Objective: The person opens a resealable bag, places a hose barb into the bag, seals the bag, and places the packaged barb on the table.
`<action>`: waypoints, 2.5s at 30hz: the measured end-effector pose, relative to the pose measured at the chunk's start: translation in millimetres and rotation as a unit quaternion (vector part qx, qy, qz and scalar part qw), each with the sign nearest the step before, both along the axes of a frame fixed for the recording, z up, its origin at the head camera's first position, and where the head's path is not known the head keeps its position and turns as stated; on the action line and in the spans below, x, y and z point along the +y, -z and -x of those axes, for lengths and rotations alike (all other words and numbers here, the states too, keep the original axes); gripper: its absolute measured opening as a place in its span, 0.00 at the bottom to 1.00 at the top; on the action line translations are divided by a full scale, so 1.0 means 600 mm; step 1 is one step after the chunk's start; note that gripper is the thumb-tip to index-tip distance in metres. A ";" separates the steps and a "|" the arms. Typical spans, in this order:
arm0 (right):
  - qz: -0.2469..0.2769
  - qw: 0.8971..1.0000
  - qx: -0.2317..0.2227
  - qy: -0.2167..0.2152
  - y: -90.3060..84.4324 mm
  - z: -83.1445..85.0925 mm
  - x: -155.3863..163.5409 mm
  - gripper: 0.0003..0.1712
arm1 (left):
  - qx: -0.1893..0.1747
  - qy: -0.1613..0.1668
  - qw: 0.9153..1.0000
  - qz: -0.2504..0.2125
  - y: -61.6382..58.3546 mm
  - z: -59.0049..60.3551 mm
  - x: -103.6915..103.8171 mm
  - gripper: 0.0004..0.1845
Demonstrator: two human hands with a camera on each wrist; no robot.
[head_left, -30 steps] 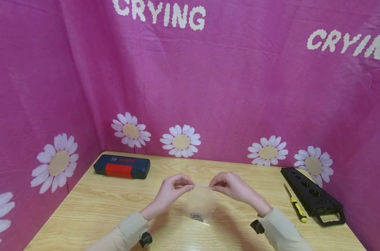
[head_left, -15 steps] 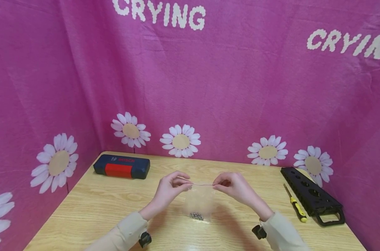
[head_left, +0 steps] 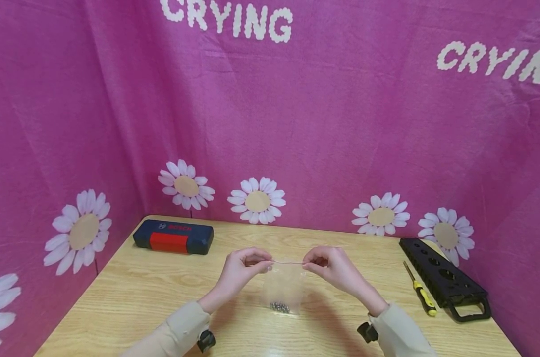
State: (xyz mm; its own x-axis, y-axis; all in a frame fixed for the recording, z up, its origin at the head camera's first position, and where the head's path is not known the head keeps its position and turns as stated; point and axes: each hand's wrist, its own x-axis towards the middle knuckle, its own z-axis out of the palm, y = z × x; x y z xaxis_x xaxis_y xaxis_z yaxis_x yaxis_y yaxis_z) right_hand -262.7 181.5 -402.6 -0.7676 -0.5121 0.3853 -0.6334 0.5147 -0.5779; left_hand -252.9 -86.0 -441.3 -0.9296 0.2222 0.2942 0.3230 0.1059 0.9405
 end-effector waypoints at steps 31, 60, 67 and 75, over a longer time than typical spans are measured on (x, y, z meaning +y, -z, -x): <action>0.040 0.999 0.008 -0.005 0.010 -0.003 -0.019 0.04 | -0.010 0.001 1.000 -0.010 -0.006 -0.005 0.002 0.11; 0.036 0.999 0.001 -0.007 0.015 0.007 -0.045 0.04 | -0.005 0.008 1.000 -0.009 -0.002 0.001 0.004 0.10; 0.047 0.999 -0.017 -0.011 0.016 0.009 -0.052 0.02 | -0.001 0.018 1.000 -0.013 -0.004 -0.002 0.004 0.09; 0.042 0.999 -0.004 -0.013 0.018 0.009 -0.058 0.03 | 0.002 0.017 1.000 -0.010 -0.003 -0.003 0.004 0.10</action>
State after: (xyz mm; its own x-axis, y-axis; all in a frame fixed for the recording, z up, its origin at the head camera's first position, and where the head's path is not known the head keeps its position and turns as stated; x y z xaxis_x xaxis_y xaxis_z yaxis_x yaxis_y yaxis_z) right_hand -268.3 146.5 -413.4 -0.7574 -0.4985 0.4217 -0.6414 0.4467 -0.6238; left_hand -251.2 -83.9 -439.6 -0.9203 0.2485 0.3021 0.3293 0.0756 0.9412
